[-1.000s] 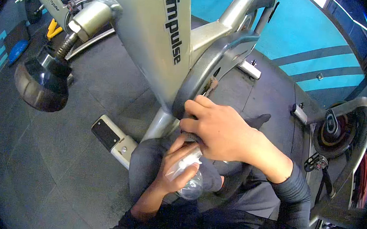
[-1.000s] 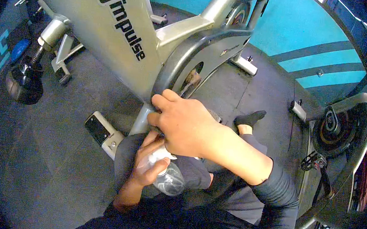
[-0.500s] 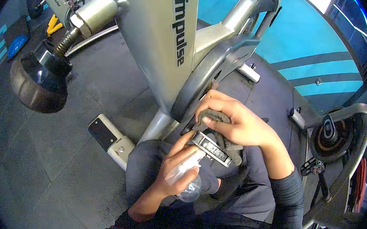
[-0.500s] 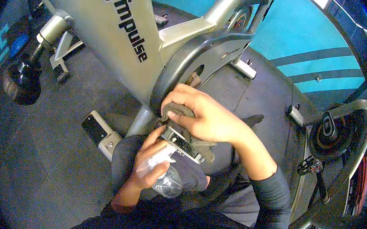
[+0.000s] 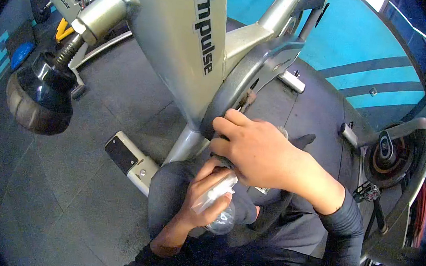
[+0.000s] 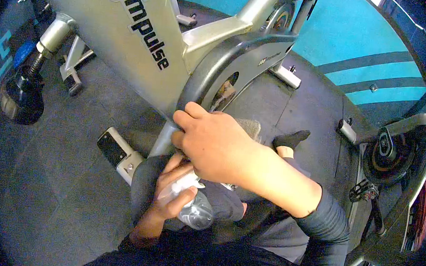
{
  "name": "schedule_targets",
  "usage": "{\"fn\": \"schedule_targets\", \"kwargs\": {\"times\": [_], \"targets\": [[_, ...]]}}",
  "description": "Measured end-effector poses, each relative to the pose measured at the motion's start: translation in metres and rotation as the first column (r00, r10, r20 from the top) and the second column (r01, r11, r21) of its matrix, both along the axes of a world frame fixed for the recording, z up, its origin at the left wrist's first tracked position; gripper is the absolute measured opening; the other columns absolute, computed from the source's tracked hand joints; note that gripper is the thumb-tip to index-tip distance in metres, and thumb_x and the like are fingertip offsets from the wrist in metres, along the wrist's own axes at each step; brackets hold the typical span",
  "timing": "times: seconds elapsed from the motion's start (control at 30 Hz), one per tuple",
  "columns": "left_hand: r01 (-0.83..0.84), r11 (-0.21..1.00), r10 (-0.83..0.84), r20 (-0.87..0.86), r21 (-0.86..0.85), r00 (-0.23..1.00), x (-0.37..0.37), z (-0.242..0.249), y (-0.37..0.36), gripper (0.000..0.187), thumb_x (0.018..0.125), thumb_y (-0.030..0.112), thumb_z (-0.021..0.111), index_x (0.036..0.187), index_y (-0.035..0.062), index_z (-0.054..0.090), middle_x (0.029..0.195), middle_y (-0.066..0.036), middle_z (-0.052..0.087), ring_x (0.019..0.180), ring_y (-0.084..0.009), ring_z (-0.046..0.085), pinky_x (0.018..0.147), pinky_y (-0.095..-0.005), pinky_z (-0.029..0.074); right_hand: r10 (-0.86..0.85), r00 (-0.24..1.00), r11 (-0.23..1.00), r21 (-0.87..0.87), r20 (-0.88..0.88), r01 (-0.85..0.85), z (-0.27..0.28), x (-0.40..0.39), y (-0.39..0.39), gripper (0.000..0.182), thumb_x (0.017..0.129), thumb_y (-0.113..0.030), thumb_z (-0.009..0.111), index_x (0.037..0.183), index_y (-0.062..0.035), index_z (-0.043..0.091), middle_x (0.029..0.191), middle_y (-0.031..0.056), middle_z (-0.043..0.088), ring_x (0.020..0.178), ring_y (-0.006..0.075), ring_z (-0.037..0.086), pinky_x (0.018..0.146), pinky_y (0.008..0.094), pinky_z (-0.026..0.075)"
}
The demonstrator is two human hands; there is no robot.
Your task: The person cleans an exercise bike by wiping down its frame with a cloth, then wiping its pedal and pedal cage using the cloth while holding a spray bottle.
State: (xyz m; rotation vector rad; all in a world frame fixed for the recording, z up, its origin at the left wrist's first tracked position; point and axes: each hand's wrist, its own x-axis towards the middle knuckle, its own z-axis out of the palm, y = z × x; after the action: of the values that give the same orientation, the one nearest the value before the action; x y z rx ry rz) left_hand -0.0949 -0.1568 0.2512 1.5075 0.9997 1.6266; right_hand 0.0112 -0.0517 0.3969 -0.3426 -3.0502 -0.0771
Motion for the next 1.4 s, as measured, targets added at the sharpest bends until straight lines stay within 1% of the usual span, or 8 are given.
{"fn": "schedule_targets", "kwargs": {"times": [0.27,0.33,0.43,0.63,0.7,0.93,1.17,1.4], "targets": [[-0.014,0.999,0.015,-0.032,0.031,0.999,-0.002,0.002,0.002,0.040,0.074,0.009,0.060,0.109,-0.0089,0.058,0.121,-0.028,0.051,0.111,-0.0348,0.053,0.093,-0.0384,0.042,0.034,0.997,0.957,-0.291,0.074,-0.011,-0.007,-0.003,0.024,0.020,0.077,-0.015,0.061,0.089,0.0006,0.064,0.091,0.0135,0.053,0.097,0.0291,0.051,0.081,0.0393,0.047],[-0.005,0.999,0.007,-0.049,0.041,0.999,-0.003,0.003,0.003,0.040,0.074,0.009,0.060,0.110,-0.0088,0.057,0.122,-0.027,0.050,0.110,-0.0338,0.053,0.093,-0.0381,0.042,0.059,0.991,0.790,-0.601,-0.120,-0.120,-0.021,0.003,0.040,0.019,0.087,-0.016,0.058,0.093,0.0009,0.061,0.090,0.0150,0.054,0.095,0.0314,0.053,0.081,0.0394,0.044],[-0.017,0.997,0.020,-0.046,0.072,0.999,-0.001,0.008,0.003,0.041,0.073,0.008,0.060,0.111,-0.0086,0.056,0.125,-0.027,0.047,0.110,-0.0319,0.053,0.093,-0.0375,0.041,-0.069,0.975,0.758,-0.646,-0.213,-0.088,-0.012,0.012,0.036,0.017,0.091,-0.015,0.055,0.095,0.0008,0.058,0.090,0.0157,0.054,0.091,0.0329,0.055,0.080,0.0393,0.044],[-0.019,0.993,0.029,-0.090,0.117,0.996,-0.003,0.003,0.006,0.043,0.074,0.008,0.059,0.113,-0.0085,0.055,0.129,-0.026,0.044,0.111,-0.0320,0.052,0.095,-0.0368,0.040,0.081,0.970,0.880,-0.441,-0.227,-0.177,0.007,0.011,0.025,0.013,0.084,-0.010,0.059,0.094,-0.0025,0.060,0.093,0.0114,0.054,0.093,0.0287,0.055,0.078,0.0369,0.047],[-0.023,0.989,0.044,-0.140,0.148,0.989,-0.003,0.003,0.006,0.043,0.074,0.008,0.058,0.113,-0.0083,0.055,0.129,-0.026,0.044,0.111,-0.0327,0.052,0.096,-0.0369,0.040,0.028,1.000,0.992,-0.124,-0.012,-0.029,0.014,0.010,0.009,0.015,0.075,-0.008,0.062,0.090,-0.0065,0.061,0.094,0.0085,0.050,0.094,0.0267,0.053,0.069,0.0367,0.050],[0.005,0.999,-0.003,-0.060,0.036,0.998,-0.003,0.004,0.003,0.044,0.072,0.009,0.060,0.112,-0.0090,0.056,0.121,-0.025,0.049,0.109,-0.0339,0.052,0.093,-0.0375,0.041,0.046,0.998,0.992,0.115,0.044,-0.050,0.000,-0.004,0.000,0.020,0.068,-0.013,0.062,0.086,-0.0066,0.063,0.096,0.0070,0.048,0.096,0.0231,0.049,0.065,0.0337,0.051],[-0.035,0.995,0.042,-0.071,0.097,0.997,-0.003,0.002,0.004,0.043,0.071,0.008,0.060,0.111,-0.0088,0.057,0.115,-0.022,0.052,0.103,-0.0320,0.054,0.089,-0.0373,0.043,0.069,0.998,0.990,-0.122,-0.002,-0.068,-0.005,-0.002,0.009,0.021,0.068,-0.011,0.063,0.087,-0.0031,0.060,0.091,0.0091,0.046,0.093,0.0264,0.047,0.071,0.0343,0.048],[0.006,0.995,0.004,-0.106,0.101,0.994,-0.006,0.005,0.007,0.043,0.072,0.006,0.058,0.113,-0.0087,0.055,0.125,-0.025,0.047,0.101,-0.0280,0.057,0.089,-0.0356,0.044,0.018,0.969,0.890,-0.438,-0.247,-0.128,-0.011,0.014,0.034,0.012,0.084,-0.011,0.058,0.092,-0.0018,0.058,0.091,0.0143,0.051,0.095,0.0322,0.049,0.083,0.0412,0.041]]}}
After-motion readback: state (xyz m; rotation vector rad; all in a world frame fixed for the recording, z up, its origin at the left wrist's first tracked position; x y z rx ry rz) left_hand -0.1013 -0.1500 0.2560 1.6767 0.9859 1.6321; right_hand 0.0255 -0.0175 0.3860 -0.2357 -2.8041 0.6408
